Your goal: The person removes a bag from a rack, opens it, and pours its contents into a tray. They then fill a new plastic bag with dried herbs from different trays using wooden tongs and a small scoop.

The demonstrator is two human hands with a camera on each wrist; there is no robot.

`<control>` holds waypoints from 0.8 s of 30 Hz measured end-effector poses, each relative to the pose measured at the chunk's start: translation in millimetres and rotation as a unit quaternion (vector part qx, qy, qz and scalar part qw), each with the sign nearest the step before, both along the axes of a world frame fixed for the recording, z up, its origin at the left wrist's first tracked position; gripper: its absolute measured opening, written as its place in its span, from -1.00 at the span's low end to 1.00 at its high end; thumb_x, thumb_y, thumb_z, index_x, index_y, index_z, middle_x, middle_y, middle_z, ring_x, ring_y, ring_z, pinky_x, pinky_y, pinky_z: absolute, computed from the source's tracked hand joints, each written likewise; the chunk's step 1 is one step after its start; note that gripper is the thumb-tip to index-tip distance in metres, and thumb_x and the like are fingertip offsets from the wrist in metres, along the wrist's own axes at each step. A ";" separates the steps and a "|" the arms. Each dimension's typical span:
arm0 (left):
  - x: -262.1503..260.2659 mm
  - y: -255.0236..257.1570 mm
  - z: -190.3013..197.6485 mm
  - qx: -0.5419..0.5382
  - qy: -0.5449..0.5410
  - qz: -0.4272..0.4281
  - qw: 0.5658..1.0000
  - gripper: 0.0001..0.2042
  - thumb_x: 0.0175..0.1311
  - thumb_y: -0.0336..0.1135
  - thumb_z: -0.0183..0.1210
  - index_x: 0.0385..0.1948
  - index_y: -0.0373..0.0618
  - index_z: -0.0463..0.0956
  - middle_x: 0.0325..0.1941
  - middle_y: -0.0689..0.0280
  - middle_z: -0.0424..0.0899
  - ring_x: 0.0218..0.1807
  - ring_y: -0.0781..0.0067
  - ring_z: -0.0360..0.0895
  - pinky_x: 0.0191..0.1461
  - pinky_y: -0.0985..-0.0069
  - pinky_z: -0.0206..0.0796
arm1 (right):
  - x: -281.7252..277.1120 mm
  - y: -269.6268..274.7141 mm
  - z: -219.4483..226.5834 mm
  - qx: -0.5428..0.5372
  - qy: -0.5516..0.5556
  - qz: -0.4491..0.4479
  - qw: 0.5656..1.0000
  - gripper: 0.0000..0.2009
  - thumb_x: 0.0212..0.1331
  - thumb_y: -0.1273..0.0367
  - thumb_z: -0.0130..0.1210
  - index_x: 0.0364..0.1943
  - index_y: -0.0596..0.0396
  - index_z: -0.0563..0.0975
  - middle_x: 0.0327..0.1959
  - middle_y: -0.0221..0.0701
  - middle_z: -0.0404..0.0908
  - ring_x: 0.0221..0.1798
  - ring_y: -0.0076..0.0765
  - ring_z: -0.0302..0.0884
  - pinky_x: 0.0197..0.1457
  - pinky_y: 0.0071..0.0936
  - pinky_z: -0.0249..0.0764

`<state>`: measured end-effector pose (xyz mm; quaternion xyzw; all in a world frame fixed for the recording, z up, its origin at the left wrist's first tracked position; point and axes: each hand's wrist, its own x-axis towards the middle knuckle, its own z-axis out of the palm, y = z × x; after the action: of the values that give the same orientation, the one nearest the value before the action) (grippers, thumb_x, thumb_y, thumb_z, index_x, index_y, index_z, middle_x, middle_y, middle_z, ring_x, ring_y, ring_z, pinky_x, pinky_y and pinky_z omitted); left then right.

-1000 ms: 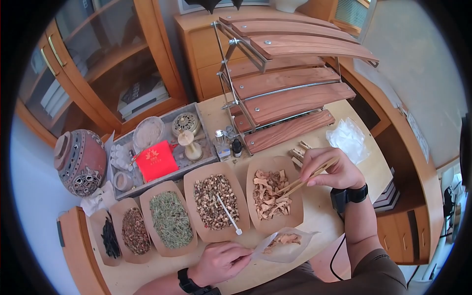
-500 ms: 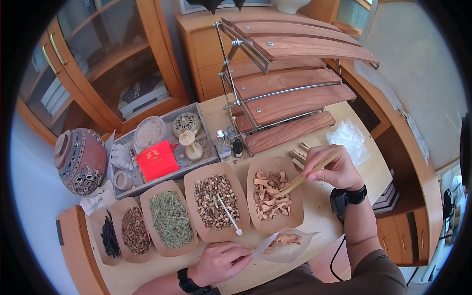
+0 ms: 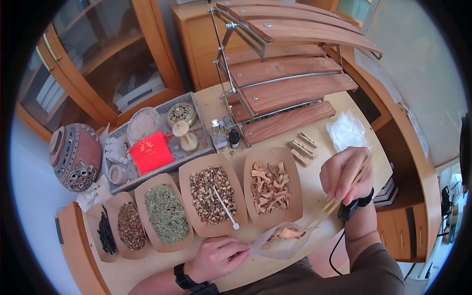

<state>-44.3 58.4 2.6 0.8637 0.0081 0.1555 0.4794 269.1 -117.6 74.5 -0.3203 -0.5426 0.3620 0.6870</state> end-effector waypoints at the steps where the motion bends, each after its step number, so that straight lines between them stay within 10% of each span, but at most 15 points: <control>1: 0.3 -0.1 0.1 0.002 -0.002 0.001 1.000 -0.88 0.13 -0.46 0.45 -0.30 -0.16 0.74 -0.42 0.29 0.73 -0.50 0.34 0.65 -0.41 0.44 0.51 | -0.9 -0.4 1.3 -0.001 0.001 0.000 1.000 -0.82 -0.05 0.48 0.55 -0.39 0.29 0.77 -0.44 -0.11 0.73 -0.46 -0.25 0.63 -0.42 -0.44 0.42; 15: -0.4 1.2 -3.2 -0.002 -0.007 -0.008 1.000 -0.88 0.14 -0.48 0.44 -0.29 -0.18 0.75 -0.37 0.27 0.75 -0.47 0.33 0.66 -0.40 0.43 0.52 | 4.6 -0.4 -3.8 0.002 0.010 -0.014 1.000 -0.77 -0.05 0.42 0.56 -0.34 0.28 0.78 -0.34 -0.09 0.73 -0.34 -0.20 0.68 -0.29 -0.43 0.51; 17: -0.6 1.4 -3.3 -0.004 -0.005 -0.013 1.000 -0.88 0.13 -0.50 0.43 -0.29 -0.19 0.74 -0.35 0.25 0.77 -0.47 0.32 0.68 -0.41 0.44 0.53 | 5.9 0.3 0.4 -0.101 -0.111 -0.132 0.980 -0.79 -0.01 0.41 0.54 -0.32 0.24 0.79 -0.31 -0.16 0.74 -0.28 -0.25 0.68 -0.22 -0.44 0.51; 24: -1.7 1.9 -4.5 0.013 -0.017 -0.013 1.000 -0.86 0.12 -0.48 0.44 -0.28 -0.18 0.76 -0.34 0.26 0.77 -0.47 0.34 0.68 -0.39 0.44 0.54 | 5.0 12.3 0.2 -0.174 -0.276 -0.089 0.941 -0.83 0.09 0.53 0.45 -0.21 0.17 0.79 -0.23 -0.27 0.76 -0.17 -0.29 0.69 -0.08 -0.40 0.55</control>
<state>-46.1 60.2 -1.9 0.8669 -0.0133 0.1643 0.4704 274.1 -105.4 74.7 -0.5688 -0.6092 0.2854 0.4732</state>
